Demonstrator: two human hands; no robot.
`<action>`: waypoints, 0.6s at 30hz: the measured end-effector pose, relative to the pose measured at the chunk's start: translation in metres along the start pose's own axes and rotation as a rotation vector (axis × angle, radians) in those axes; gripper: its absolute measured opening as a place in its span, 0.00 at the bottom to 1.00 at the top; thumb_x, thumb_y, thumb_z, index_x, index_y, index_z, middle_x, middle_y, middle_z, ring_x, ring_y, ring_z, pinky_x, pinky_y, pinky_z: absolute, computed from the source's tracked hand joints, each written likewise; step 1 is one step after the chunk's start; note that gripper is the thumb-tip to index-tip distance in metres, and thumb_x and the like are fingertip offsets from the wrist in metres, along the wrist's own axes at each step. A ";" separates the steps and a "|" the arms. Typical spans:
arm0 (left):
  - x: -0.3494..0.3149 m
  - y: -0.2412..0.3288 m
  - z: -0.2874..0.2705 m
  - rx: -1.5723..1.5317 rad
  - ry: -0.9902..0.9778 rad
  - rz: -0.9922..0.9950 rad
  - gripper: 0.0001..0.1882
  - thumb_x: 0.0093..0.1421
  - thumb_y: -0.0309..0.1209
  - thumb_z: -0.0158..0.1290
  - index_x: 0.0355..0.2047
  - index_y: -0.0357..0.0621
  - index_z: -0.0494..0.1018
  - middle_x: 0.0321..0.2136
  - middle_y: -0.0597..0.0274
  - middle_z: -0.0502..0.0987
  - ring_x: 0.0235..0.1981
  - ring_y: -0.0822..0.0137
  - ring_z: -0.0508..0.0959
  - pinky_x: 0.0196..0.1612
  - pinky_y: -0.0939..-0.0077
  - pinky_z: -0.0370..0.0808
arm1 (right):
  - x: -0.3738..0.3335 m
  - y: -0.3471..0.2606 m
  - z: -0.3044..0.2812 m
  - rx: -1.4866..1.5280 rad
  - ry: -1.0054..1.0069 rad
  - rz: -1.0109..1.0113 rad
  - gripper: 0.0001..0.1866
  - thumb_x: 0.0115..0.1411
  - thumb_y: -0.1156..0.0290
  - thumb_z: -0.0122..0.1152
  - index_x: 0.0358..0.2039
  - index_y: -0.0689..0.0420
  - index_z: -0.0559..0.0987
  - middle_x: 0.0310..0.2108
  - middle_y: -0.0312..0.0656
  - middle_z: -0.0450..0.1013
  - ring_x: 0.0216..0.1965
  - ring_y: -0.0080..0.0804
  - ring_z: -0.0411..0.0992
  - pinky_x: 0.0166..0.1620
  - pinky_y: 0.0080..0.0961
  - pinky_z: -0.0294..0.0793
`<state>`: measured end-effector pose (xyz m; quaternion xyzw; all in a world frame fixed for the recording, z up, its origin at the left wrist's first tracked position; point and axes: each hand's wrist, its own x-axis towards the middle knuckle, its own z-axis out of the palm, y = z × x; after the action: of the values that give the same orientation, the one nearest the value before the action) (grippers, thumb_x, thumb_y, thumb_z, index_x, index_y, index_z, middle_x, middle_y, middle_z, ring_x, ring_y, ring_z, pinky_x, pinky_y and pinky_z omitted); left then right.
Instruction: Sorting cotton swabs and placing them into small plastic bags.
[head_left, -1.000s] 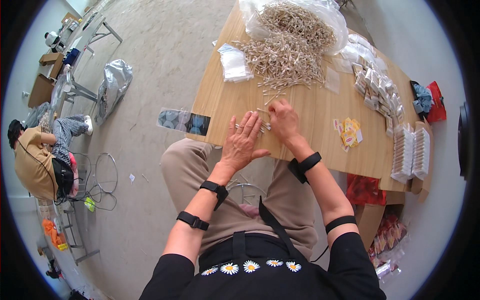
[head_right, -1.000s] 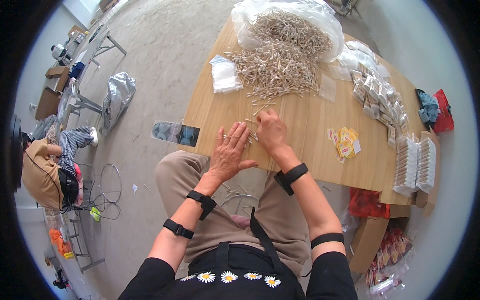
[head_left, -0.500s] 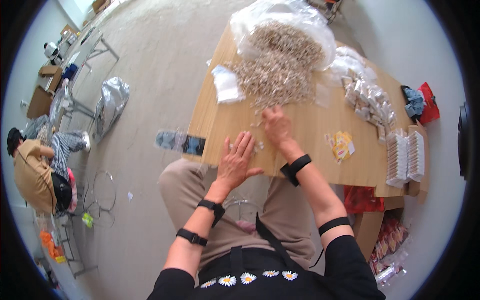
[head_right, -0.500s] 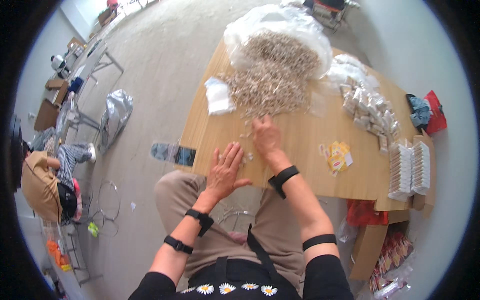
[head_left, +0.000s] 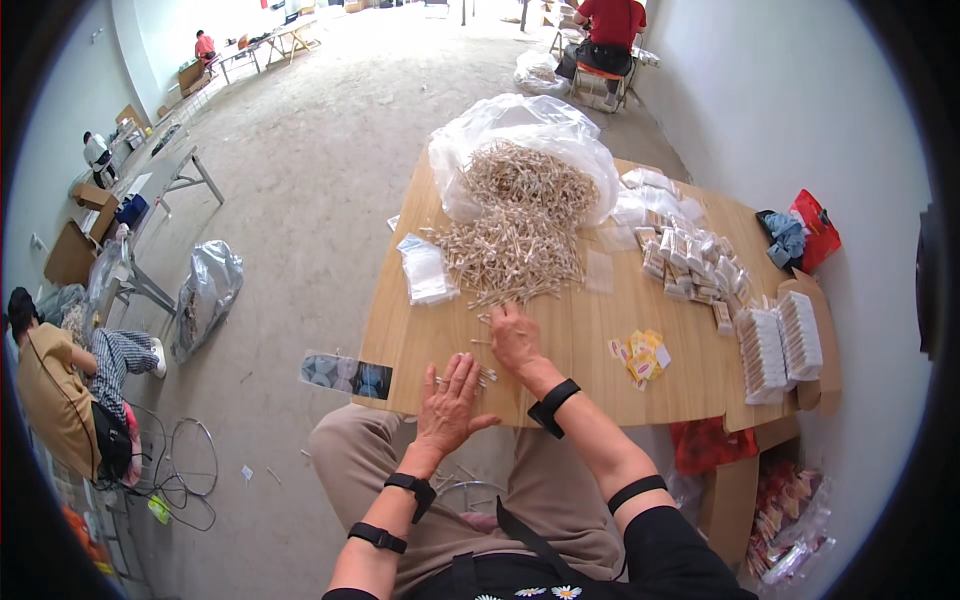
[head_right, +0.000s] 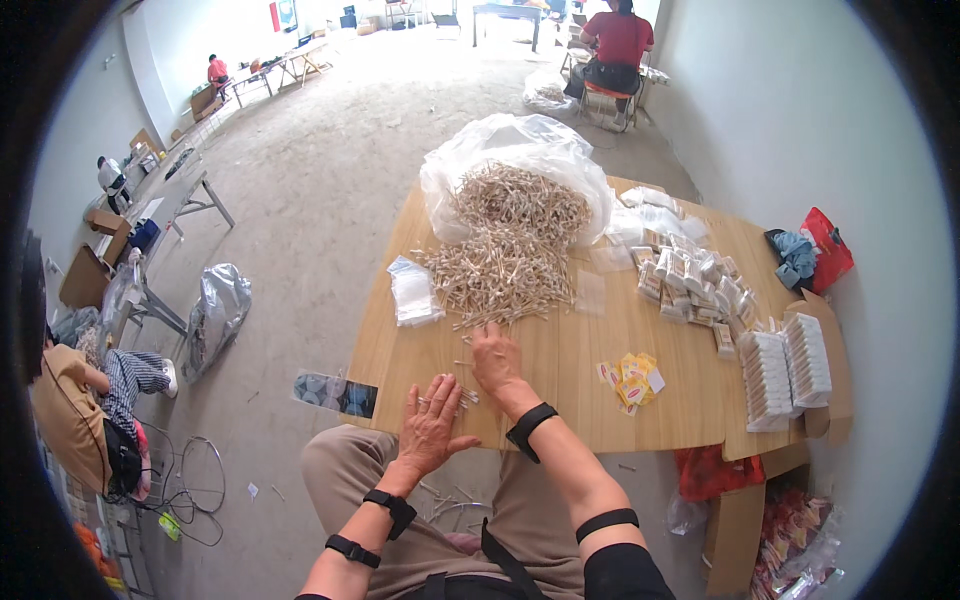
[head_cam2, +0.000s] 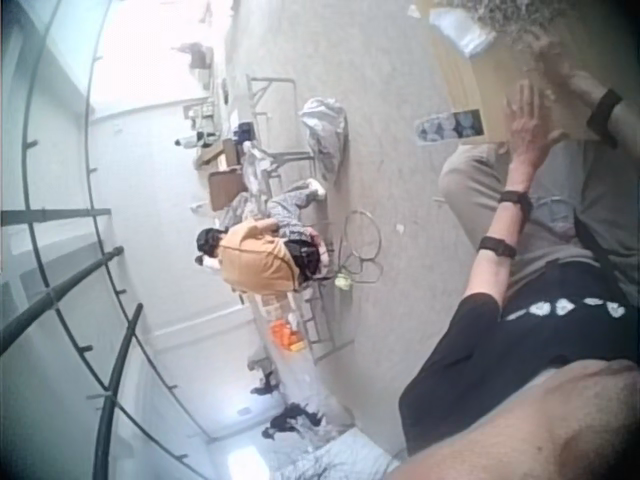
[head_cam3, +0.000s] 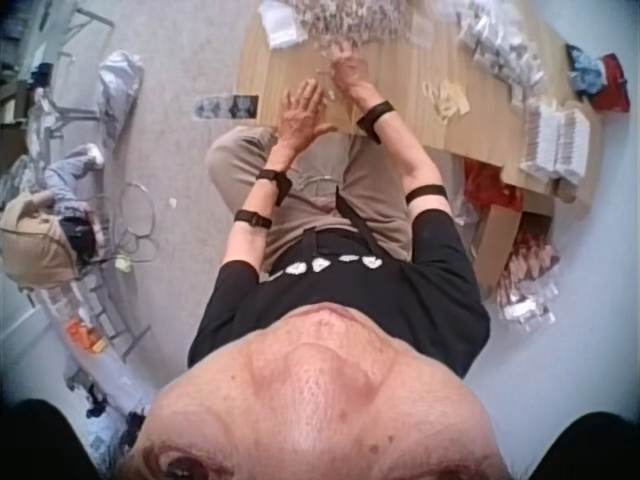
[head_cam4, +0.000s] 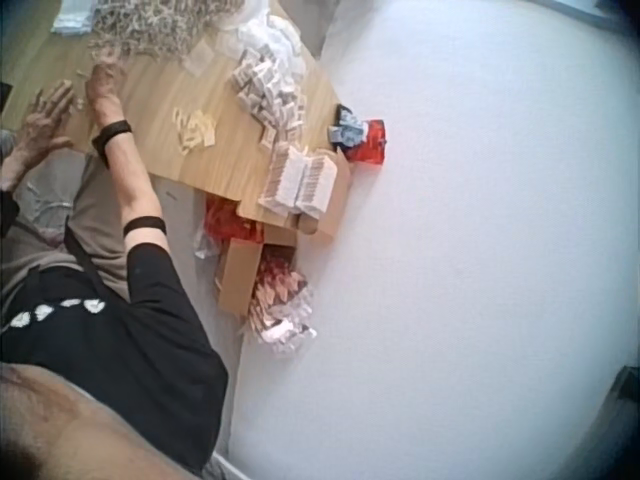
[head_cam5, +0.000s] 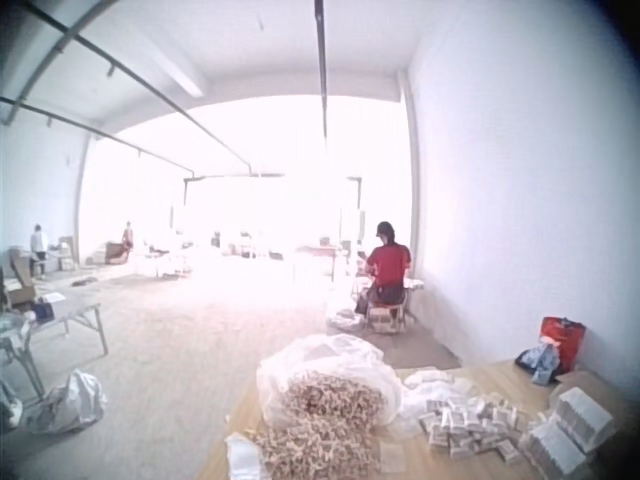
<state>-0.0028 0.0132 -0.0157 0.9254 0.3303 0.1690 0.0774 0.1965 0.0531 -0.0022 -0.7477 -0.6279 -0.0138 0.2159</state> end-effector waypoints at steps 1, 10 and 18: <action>-0.001 -0.001 0.000 0.000 -0.005 -0.003 0.53 0.51 0.65 0.56 0.67 0.41 0.59 0.70 0.55 0.57 0.72 0.59 0.52 0.71 0.45 0.43 | 0.000 -0.001 -0.001 0.009 -0.026 0.005 0.08 0.50 0.78 0.59 0.34 0.58 0.77 0.38 0.50 0.73 0.37 0.52 0.77 0.40 0.44 0.77; -0.003 0.001 -0.002 -0.026 -0.015 -0.016 0.53 0.50 0.64 0.57 0.67 0.40 0.58 0.70 0.55 0.56 0.72 0.59 0.52 0.71 0.44 0.45 | -0.005 -0.001 -0.002 0.015 -0.129 -0.051 0.06 0.52 0.77 0.58 0.32 0.58 0.78 0.38 0.53 0.74 0.37 0.55 0.77 0.40 0.47 0.78; 0.002 0.001 -0.002 -0.063 -0.004 -0.030 0.53 0.49 0.62 0.59 0.67 0.40 0.59 0.70 0.55 0.56 0.72 0.57 0.53 0.70 0.44 0.47 | -0.033 0.005 -0.021 0.184 0.001 0.181 0.06 0.56 0.73 0.58 0.34 0.57 0.78 0.40 0.51 0.74 0.39 0.53 0.76 0.42 0.45 0.77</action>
<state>-0.0016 0.0135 -0.0134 0.9177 0.3386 0.1763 0.1096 0.1993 0.0151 0.0055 -0.7783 -0.5565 0.0630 0.2841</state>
